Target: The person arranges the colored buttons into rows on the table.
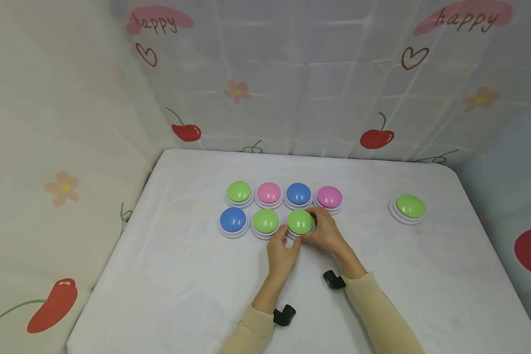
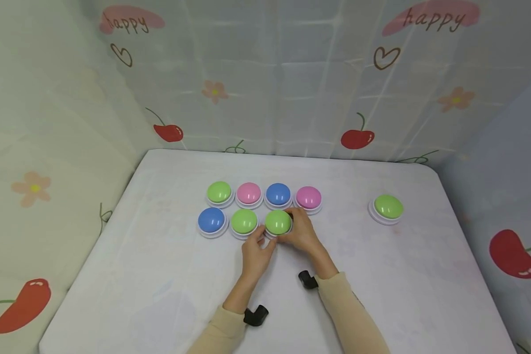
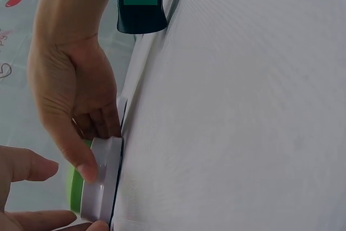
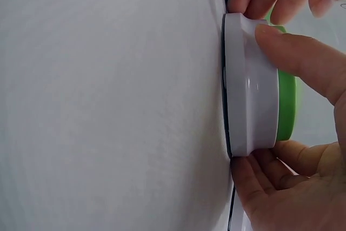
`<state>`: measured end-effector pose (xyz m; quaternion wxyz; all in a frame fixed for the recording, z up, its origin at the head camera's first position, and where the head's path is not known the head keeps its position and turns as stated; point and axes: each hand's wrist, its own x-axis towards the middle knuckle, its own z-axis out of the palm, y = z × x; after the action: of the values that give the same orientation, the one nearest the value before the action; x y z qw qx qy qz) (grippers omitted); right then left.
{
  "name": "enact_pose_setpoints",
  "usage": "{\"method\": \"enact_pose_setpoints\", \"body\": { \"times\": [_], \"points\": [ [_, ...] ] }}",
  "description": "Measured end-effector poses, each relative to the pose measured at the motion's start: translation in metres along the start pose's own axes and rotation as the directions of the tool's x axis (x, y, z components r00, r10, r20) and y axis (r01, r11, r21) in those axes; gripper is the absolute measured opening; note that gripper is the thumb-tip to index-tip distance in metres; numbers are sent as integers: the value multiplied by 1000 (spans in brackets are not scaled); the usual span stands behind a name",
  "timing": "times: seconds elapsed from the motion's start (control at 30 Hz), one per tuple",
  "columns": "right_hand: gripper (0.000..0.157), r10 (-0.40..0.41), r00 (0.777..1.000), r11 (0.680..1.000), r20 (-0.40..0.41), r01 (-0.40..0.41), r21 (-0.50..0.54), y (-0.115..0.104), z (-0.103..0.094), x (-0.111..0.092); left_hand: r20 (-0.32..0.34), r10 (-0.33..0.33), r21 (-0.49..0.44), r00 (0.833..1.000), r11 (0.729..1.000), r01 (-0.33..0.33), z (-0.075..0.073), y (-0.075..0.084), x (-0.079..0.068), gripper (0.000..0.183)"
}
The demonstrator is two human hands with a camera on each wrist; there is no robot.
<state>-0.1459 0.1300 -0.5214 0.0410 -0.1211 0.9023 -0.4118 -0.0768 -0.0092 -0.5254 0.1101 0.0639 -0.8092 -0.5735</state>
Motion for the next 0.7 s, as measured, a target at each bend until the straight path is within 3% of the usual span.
{"method": "enact_pose_setpoints", "body": {
  "times": [0.2, 0.43, 0.57, 0.7],
  "points": [
    [79, 5, 1000, 1000, 8, -4, -6, -1, 0, 0, -11, -4, 17, 1000, 1000, 4, -1, -1, -1, 44],
    [98, 82, 996, 997, 39, -83, 12, -5, -7, -6, 0, -42, 32, 999, 999, 42, -4, 2, -2, 45],
    [96, 120, 991, 992, 52, -122, 32, -7, -17, -18, -24, -50, 101, 998, 994, 52, -7, 6, -4, 44],
    [88, 131, 990, 989, 43, -133, 69, -3, -33, -34, -48, 5, 140, 999, 990, 1, -8, 10, -5, 41]
  ]
}}
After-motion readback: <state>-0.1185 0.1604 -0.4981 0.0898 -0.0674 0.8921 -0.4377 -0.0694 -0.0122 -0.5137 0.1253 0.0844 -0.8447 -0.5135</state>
